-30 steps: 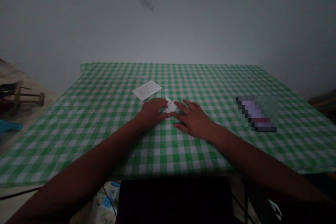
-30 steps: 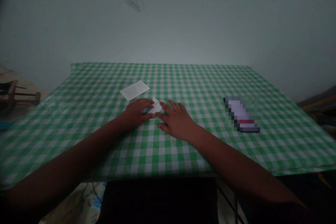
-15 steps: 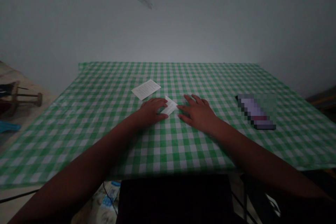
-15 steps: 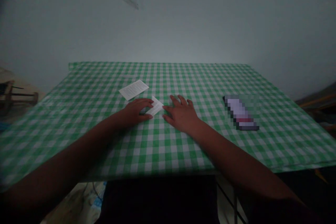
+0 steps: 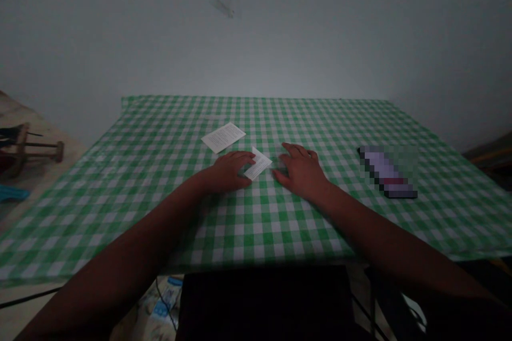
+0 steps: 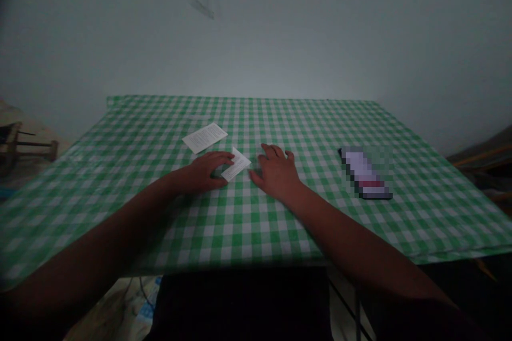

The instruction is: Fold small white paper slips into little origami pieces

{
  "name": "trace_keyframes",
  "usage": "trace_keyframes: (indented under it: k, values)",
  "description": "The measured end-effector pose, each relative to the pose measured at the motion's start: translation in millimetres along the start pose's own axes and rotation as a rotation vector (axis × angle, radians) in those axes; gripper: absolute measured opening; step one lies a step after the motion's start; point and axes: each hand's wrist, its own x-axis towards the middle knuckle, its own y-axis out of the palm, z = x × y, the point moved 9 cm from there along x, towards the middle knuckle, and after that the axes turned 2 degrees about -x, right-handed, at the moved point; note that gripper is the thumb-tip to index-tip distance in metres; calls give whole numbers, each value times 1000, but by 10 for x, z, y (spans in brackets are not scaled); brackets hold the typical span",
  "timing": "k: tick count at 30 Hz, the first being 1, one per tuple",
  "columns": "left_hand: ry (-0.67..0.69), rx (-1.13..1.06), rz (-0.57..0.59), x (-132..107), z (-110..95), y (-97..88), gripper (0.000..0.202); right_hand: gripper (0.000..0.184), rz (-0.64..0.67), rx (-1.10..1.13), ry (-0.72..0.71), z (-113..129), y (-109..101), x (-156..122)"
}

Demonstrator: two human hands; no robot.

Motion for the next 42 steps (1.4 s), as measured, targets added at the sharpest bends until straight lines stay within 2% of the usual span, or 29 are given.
trace_keyframes:
  k: [3,6,9,14,19,24,28,35,42]
  values:
    - [-40,10,-76,10,5,-9,35,43,-22,38,-113,153,-5,-23]
    - [-83,37,-121,27,30,8,35,42,46,41,-237,295,73,-66]
    - [-113,45,-96,48,64,40,38,43,99,12,-211,251,123,-65]
    - [-121,24,-22,50,76,32,41,47,116,-39,-32,15,124,-20]
    - [-64,-23,19,7,63,0,48,47,75,-13,-41,2,116,7]
    - [-1,-60,-87,0,54,-65,38,49,-34,89,-23,-91,66,61]
    - [-4,-10,-133,32,10,-78,43,51,-35,179,-77,-91,119,80]
    - [102,-87,4,14,-171,-16,43,53,-24,261,-258,64,191,59]
    - [166,-94,-25,-13,-287,-70,47,52,-87,324,-344,101,125,52]
